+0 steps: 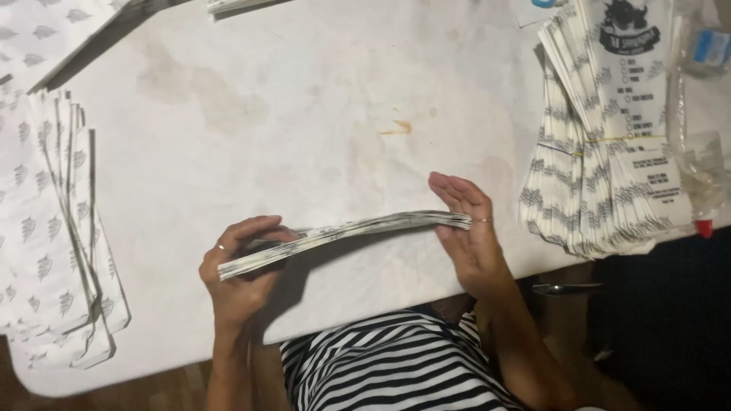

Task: Folding and gluing pre-printed paper sheets to assemble paper bags.

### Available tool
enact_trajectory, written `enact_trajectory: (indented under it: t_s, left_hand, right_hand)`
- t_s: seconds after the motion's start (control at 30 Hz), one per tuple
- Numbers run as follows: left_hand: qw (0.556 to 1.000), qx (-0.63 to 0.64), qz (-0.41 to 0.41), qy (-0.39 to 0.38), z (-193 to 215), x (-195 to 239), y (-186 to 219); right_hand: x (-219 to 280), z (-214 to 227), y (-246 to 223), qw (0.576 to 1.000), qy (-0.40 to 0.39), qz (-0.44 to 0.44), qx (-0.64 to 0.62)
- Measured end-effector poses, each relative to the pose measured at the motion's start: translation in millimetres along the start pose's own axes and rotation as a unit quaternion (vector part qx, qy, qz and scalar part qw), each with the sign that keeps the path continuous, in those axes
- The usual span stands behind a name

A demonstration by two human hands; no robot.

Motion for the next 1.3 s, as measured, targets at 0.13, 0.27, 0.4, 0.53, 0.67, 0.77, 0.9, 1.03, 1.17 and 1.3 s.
enact_trajectory:
  t_s: [0.13,0.27,0.4,0.53,0.67,0.77,0.9,1.03,1.17,1.3]
  left_hand:
    - [1.0,0.011,0.006,0.023,7,7,-6]
    - [0.998,0.03,0.025,0.047,13,13,-8]
    - [0.997,0.012,0.029,0.069,18,18,-7]
    - [0.995,0.051,0.034,0.079,24,25,-14]
    - [0.996,0.028,0.037,0.075,33,29,-17]
    - [0.998,-0.041,0.021,0.05,31,12,20]
    - [0.992,-0.127,-0.02,0.007,24,-12,94]
    - [0.93,-0.291,-0.21,-0.084,-33,-18,197]
    - [0.863,-0.305,-0.356,-0.19,-85,8,241]
    - [0.856,-0.292,-0.389,-0.176,-85,26,241]
  right_hand:
    - [2,13,9,1.0,-0.001,0.001,-0.008]
    - [5,18,13,1.0,-0.024,-0.012,-0.011]
    - [7,21,7,0.999,-0.019,0.01,-0.023]
    - [12,21,3,0.999,0.008,0.01,-0.035]
    - [23,40,18,0.997,0.05,0.049,-0.034]
    - [31,47,-2,0.994,0.07,0.082,-0.013]
    - [40,24,-85,0.96,0.142,0.116,0.213]
    - [56,-4,-133,0.912,0.188,0.123,0.344]
    - [57,-58,-177,0.912,0.026,0.281,0.298]
    - [56,-82,-209,0.885,0.05,0.28,0.368]
Point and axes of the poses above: each hand's wrist, its own x-axis away from the middle knuckle, its own z-axis out of the back of the hand, y = z × x, the point moved 9 cm from there along -x, towards the middle knuckle, and after that the axes turned 6 degrees about -z, right-handed, at the moved point
